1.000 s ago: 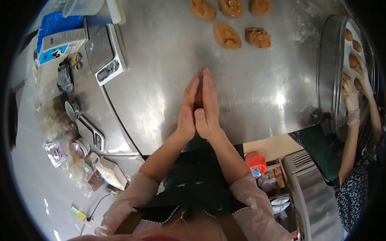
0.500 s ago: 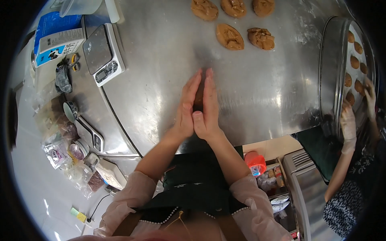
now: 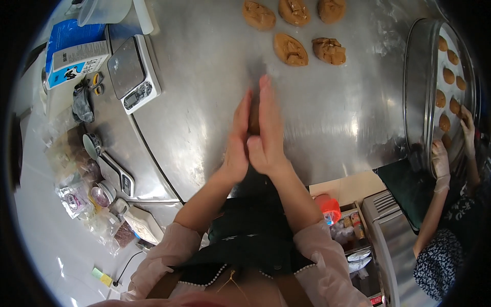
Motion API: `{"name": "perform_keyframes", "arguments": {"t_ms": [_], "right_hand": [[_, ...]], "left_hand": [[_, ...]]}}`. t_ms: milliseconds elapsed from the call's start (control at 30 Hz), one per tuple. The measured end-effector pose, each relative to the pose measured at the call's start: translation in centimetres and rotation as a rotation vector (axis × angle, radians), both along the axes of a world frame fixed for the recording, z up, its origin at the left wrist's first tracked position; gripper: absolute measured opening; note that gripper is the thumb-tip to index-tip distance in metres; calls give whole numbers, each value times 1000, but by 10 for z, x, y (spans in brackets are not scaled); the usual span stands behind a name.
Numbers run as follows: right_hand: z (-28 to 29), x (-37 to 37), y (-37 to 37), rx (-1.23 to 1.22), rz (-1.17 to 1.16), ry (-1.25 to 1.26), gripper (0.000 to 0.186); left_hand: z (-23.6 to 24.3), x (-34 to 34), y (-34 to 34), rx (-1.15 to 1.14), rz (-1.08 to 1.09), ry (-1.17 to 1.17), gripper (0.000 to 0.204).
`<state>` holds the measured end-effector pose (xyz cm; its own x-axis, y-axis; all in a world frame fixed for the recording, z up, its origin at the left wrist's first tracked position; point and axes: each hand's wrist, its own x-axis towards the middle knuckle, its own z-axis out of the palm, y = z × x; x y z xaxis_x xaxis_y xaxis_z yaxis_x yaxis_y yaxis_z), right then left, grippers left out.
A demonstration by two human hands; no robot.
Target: Rolling and shaping pieces of dough into balls on a metal table.
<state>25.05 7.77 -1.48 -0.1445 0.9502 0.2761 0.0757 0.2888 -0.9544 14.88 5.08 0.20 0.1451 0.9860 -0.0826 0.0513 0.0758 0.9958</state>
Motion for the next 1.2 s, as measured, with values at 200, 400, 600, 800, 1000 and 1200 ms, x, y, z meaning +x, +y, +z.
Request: {"name": "perform_keyframes", "arguments": {"t_ms": [200, 400, 600, 800, 1000, 1200], "right_hand": [[-3, 12, -28, -66, 0, -120, 76], [2, -2, -38, -98, -39, -52, 76], [-11, 15, -23, -84, -54, 15, 72], [-5, 3, -27, -97, 5, -28, 72], [2, 4, -52, -102, -70, -60, 74], [-4, 18, -35, -132, -68, -3, 72]], "left_hand": [[8, -3, -23, -84, 10, -8, 85], [-9, -8, -7, 112, -132, 135, 79], [2, 0, -8, -76, 24, 7, 81], [-15, 14, -35, 206, 25, 110, 72], [-2, -4, -10, -132, 28, -39, 91], [6, 2, -25, -123, 81, 8, 63]]}}
